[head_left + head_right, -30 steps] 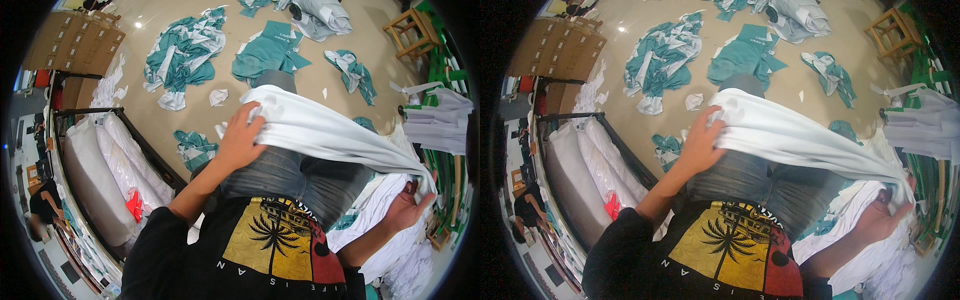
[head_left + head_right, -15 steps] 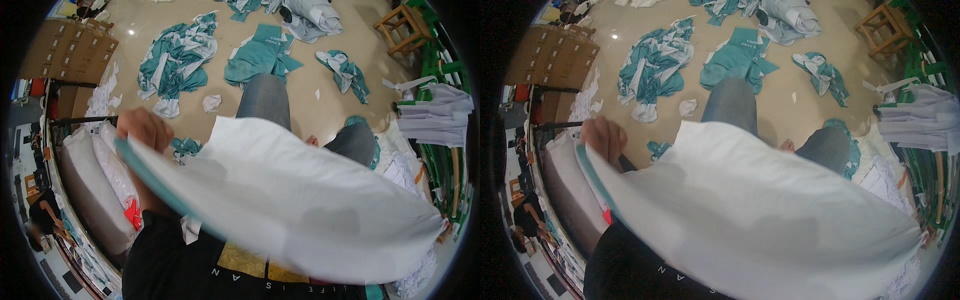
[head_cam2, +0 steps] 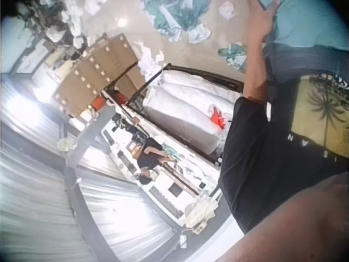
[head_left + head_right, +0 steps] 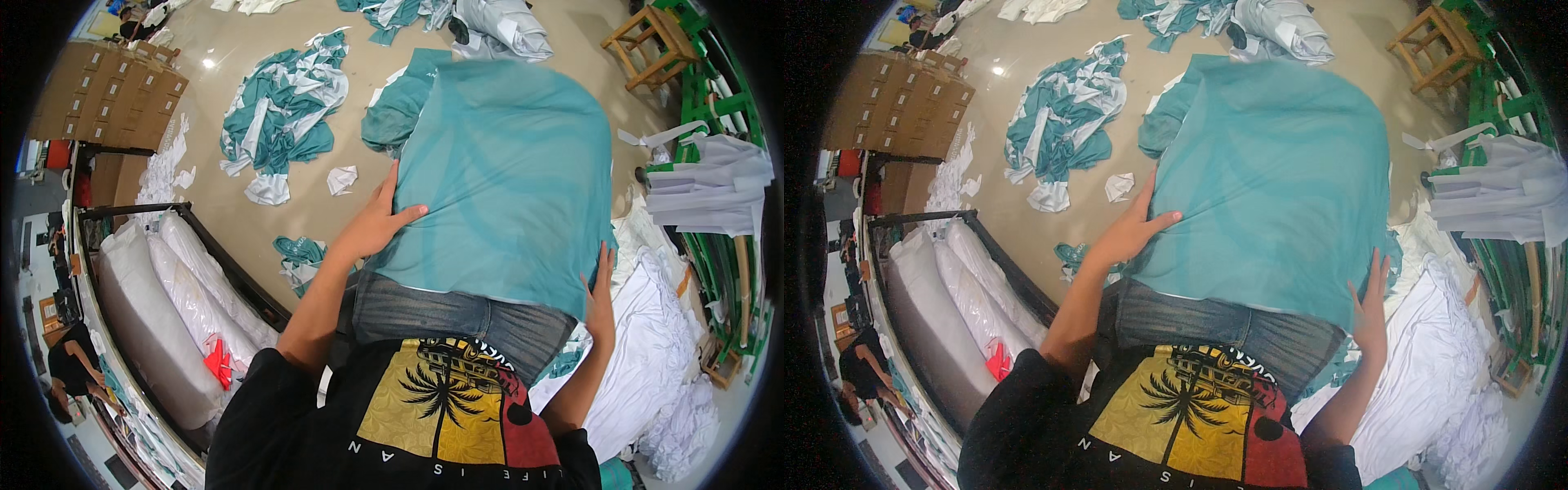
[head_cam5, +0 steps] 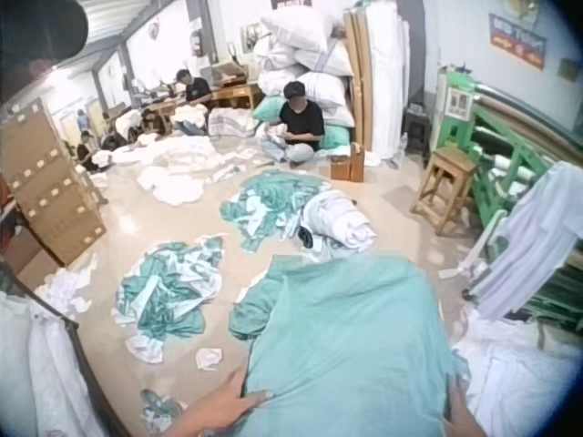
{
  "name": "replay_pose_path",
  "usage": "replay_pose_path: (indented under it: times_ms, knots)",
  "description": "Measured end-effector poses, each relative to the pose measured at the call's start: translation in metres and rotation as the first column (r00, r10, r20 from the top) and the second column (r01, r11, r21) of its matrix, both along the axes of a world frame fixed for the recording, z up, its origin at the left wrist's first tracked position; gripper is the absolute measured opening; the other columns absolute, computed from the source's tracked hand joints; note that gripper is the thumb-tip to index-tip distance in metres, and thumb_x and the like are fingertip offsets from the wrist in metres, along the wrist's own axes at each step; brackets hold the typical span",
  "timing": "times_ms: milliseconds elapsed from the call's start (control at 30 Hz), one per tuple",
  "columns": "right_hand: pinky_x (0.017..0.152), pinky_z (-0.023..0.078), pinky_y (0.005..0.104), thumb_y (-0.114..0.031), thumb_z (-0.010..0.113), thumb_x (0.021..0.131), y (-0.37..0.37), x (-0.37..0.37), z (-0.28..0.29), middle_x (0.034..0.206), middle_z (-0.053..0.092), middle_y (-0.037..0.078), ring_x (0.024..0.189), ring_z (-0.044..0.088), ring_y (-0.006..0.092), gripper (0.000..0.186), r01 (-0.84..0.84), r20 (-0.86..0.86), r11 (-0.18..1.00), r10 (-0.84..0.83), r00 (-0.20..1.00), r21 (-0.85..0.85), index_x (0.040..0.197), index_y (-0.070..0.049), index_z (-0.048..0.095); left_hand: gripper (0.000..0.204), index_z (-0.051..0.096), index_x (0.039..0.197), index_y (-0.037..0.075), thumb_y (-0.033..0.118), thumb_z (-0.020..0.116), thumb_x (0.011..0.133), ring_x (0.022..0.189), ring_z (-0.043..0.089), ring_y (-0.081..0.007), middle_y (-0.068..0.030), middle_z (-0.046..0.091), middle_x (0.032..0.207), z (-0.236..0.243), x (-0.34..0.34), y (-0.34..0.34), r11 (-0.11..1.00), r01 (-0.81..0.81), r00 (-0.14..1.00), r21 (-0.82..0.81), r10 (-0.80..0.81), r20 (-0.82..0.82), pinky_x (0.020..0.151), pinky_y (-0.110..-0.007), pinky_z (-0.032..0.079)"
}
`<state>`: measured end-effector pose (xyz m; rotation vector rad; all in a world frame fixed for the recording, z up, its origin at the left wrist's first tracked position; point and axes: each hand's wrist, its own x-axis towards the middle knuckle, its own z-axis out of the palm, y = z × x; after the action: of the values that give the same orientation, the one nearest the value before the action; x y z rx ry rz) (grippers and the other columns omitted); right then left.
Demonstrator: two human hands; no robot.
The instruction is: The person picks up and unfolds various green and white fabric pieces while sitting in a chair, spreading them out and layering them on the floor.
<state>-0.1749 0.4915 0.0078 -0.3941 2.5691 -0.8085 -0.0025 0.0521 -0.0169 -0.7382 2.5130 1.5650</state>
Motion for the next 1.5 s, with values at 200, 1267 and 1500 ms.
replay_pose_path:
  times_ms: [200, 1267, 1500]
  knots:
    - [0.127, 0.027, 0.049, -0.026, 0.065, 0.104, -0.026, 0.018, 0.003, 0.175, 0.023, 0.02, 0.161, 0.024, 0.0407, 0.064, 0.133, -0.072, 0.988, -0.139, 0.988, -0.081, 0.163, -0.018, 0.043, 0.075, 0.052, 0.137, -0.004, 0.049, 0.079, 0.091, 0.117, 0.062, -0.0359, -0.0268, 0.06, 0.131, 0.044, 0.024, 0.009, 0.986, -0.114, 0.958, -0.121, 0.142, 0.251, 0.1, -0.042, 0.048]
    - [0.074, 0.046, 0.0283, -0.004, 0.07, 0.079, 0.04, 0.012, 0.063, 0.094, 0.07, 0.009, 0.087, 0.062, 0.0136, 0.012, 0.054, 0.098, 0.884, -0.009, 0.995, -0.464, 0.073, -0.005, 0.06, 0.024, 0.071, 0.093, -0.002, 0.019, 0.082, 0.091, 0.09, 0.062, -0.0289, -0.0148, 0.064, 0.094, 0.073, -0.004, 0.066, 0.658, 0.63, 0.776, 0.412, -0.547, -0.312, 0.079, -0.039, 0.045]
    - [0.075, 0.048, 0.0274, 0.003, 0.07, 0.075, 0.004, 0.033, 0.076, 0.087, 0.068, 0.006, 0.083, 0.062, 0.0112, 0.032, 0.108, 0.505, 0.906, 0.127, 0.854, -0.409, 0.107, 0.001, 0.069, 0.03, 0.064, 0.088, -0.003, 0.022, 0.08, 0.092, 0.082, 0.06, -0.0312, -0.0168, 0.061, 0.088, 0.057, -0.03, 0.145, 0.452, 0.772, 0.632, 0.446, -0.478, -0.61, 0.074, -0.042, 0.044]
